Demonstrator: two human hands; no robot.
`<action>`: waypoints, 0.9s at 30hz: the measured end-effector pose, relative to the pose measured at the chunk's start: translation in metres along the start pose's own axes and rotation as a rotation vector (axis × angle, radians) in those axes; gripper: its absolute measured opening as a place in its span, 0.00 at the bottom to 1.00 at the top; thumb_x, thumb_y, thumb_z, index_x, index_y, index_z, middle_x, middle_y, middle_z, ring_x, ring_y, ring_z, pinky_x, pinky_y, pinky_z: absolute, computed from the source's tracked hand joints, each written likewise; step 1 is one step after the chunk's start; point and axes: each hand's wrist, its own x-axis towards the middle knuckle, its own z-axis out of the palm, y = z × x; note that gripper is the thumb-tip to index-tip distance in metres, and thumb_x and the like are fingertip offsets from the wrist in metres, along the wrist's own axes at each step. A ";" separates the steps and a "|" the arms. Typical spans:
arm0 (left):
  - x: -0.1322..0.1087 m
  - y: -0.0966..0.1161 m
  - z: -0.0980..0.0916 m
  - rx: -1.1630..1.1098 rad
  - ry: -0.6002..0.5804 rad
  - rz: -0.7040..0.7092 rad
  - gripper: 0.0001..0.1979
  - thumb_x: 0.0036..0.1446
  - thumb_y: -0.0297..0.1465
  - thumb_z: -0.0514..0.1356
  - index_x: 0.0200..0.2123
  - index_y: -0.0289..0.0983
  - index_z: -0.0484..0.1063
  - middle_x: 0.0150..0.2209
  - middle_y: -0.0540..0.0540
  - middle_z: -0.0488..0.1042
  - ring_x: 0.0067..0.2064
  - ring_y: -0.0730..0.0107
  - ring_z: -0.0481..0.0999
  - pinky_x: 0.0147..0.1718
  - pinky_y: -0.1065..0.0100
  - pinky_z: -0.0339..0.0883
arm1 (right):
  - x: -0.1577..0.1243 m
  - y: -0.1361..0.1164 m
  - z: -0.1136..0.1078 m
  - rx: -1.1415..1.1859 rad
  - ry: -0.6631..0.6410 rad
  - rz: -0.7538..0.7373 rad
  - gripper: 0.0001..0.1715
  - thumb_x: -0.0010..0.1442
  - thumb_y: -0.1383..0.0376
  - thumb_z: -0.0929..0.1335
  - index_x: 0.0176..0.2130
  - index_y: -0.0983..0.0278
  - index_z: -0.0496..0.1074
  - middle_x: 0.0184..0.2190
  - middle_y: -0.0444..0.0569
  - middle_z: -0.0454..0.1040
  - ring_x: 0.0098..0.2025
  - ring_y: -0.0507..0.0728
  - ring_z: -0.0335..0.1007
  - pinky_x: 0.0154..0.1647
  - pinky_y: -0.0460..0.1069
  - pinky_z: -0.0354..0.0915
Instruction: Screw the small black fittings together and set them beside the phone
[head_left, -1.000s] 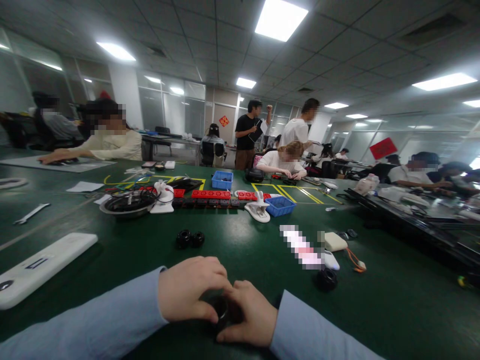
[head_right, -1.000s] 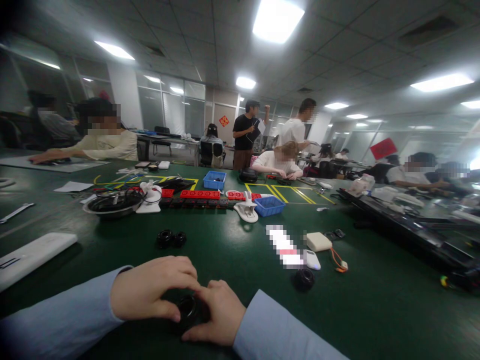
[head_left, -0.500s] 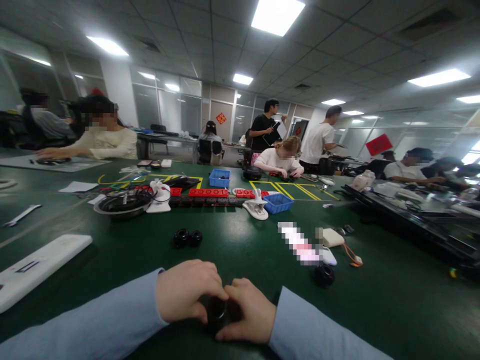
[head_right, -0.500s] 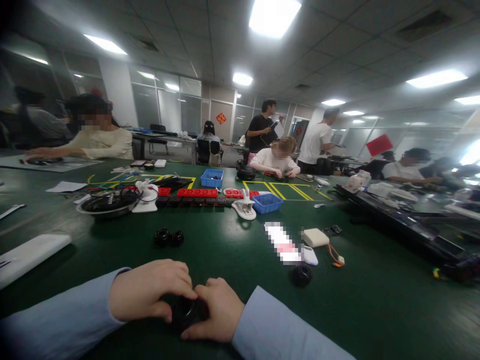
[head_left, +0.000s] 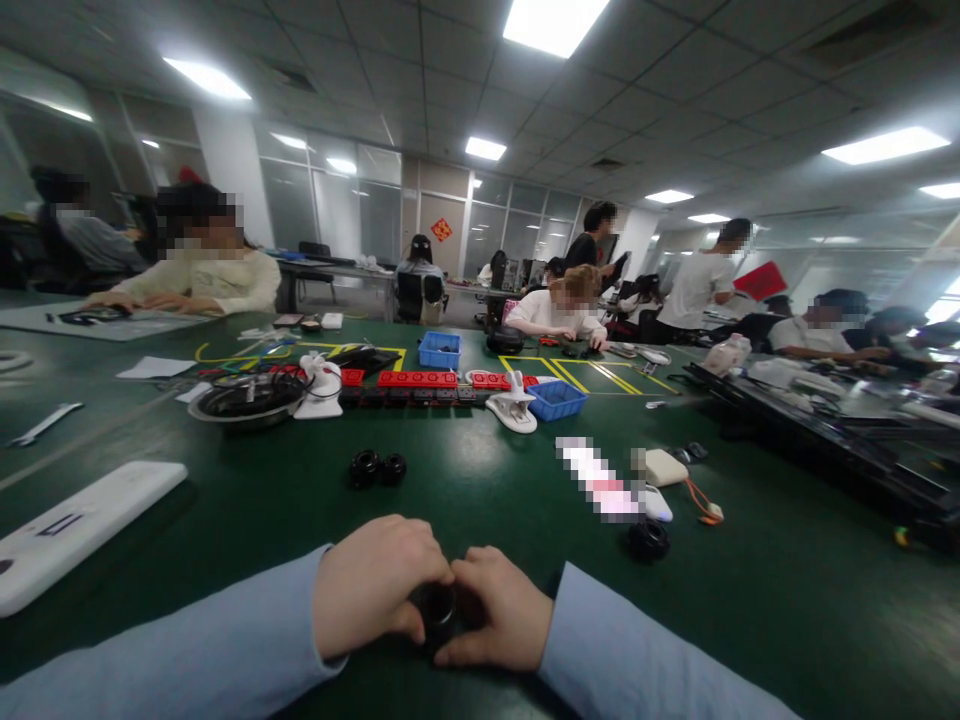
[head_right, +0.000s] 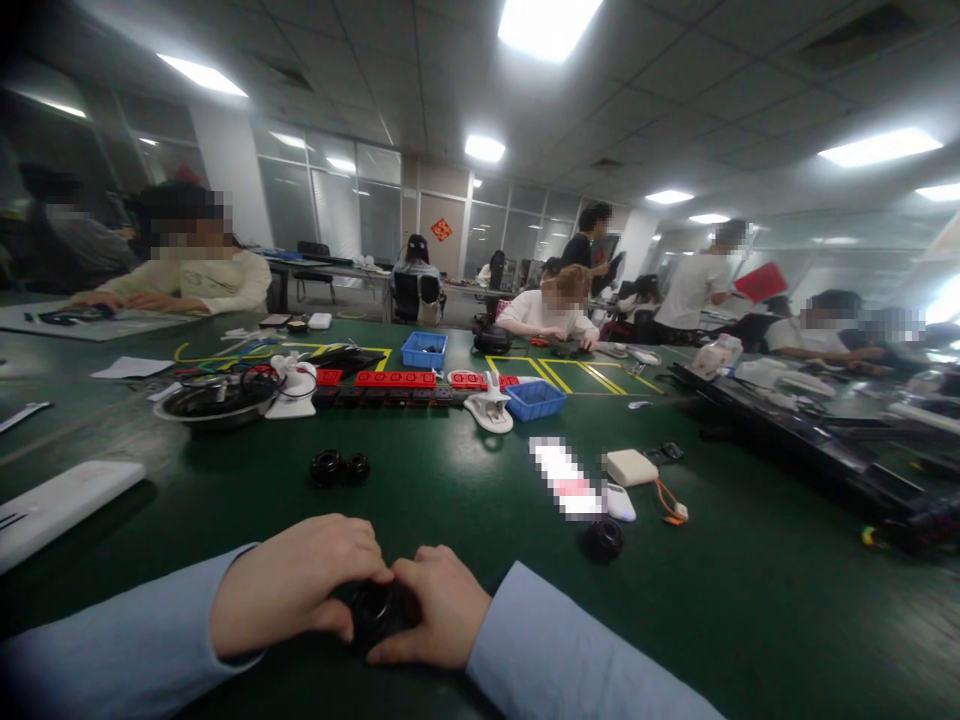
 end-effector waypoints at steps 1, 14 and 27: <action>0.000 0.001 0.000 0.009 -0.001 -0.009 0.15 0.41 0.34 0.70 0.36 0.40 0.75 0.34 0.49 0.76 0.40 0.62 0.73 0.37 0.66 0.63 | 0.000 0.000 0.000 0.006 -0.001 0.003 0.28 0.42 0.47 0.73 0.35 0.64 0.69 0.25 0.42 0.65 0.30 0.53 0.58 0.33 0.48 0.53; 0.004 0.020 0.000 0.115 -0.027 -0.237 0.19 0.42 0.43 0.68 0.32 0.34 0.73 0.32 0.44 0.74 0.35 0.57 0.74 0.34 0.63 0.65 | 0.000 0.000 0.000 0.007 0.024 -0.019 0.27 0.42 0.48 0.73 0.36 0.64 0.69 0.23 0.41 0.66 0.28 0.52 0.60 0.29 0.47 0.52; 0.005 0.027 0.010 0.162 -0.025 -0.360 0.24 0.45 0.48 0.63 0.34 0.31 0.73 0.31 0.39 0.75 0.34 0.51 0.75 0.33 0.57 0.68 | 0.000 0.001 -0.002 0.039 0.029 -0.039 0.24 0.43 0.50 0.73 0.30 0.65 0.66 0.23 0.41 0.64 0.28 0.51 0.57 0.31 0.47 0.53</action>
